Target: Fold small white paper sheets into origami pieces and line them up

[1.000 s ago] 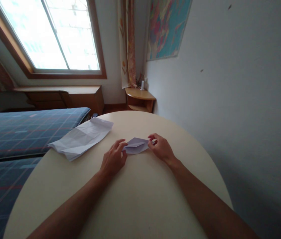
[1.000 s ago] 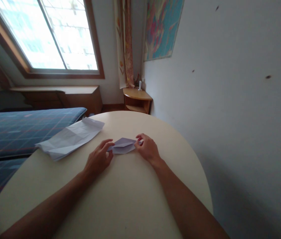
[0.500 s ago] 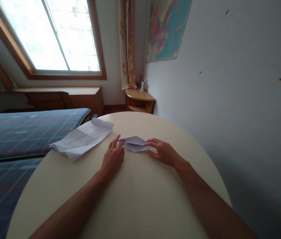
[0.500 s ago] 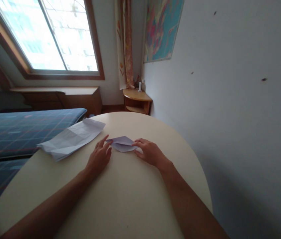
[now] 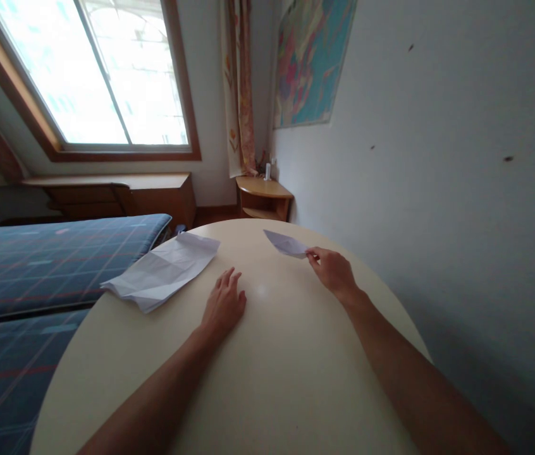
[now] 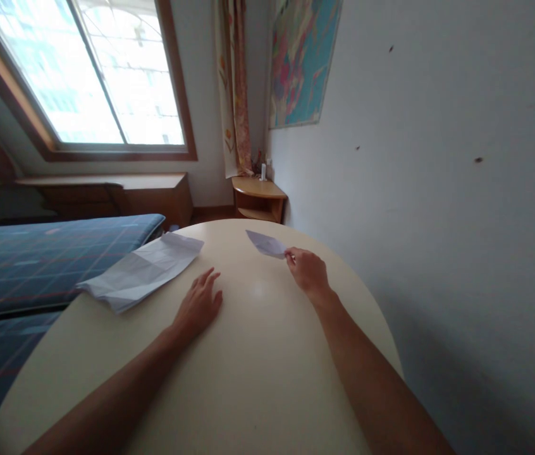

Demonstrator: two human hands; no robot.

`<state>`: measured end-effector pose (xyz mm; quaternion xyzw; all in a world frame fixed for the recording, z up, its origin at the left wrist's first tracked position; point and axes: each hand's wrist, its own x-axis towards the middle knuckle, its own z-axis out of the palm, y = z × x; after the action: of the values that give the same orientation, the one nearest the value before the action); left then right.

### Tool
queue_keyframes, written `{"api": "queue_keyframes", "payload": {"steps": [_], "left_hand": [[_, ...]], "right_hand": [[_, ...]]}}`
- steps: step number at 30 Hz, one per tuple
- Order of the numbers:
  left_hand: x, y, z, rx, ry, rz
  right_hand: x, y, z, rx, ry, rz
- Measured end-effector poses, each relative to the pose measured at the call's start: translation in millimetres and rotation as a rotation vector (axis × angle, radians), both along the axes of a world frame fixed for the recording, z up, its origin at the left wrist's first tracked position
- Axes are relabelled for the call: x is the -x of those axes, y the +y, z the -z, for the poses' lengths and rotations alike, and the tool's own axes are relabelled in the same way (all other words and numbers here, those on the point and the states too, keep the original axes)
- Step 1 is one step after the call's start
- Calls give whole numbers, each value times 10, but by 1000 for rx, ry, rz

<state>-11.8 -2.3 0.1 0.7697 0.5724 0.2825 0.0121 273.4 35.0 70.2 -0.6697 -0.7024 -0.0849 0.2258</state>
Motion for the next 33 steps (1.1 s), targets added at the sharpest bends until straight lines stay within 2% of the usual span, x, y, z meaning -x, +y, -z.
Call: {"api": "queue_keyframes", "payload": {"steps": [5,9,18,33], "left_hand": [[14,24,1,-12,32,3],[12,30,4,-23,25,4],[-8,35,-22,-9,35,6],[-25,67,-31,15,23,9]], "right_hand": [[-161,238,-78,-8,-114,211],[-263,383,-32,38,-150,283],[-425,642,134,81,-139,321],[-375,924,272,107,-126,307]]}}
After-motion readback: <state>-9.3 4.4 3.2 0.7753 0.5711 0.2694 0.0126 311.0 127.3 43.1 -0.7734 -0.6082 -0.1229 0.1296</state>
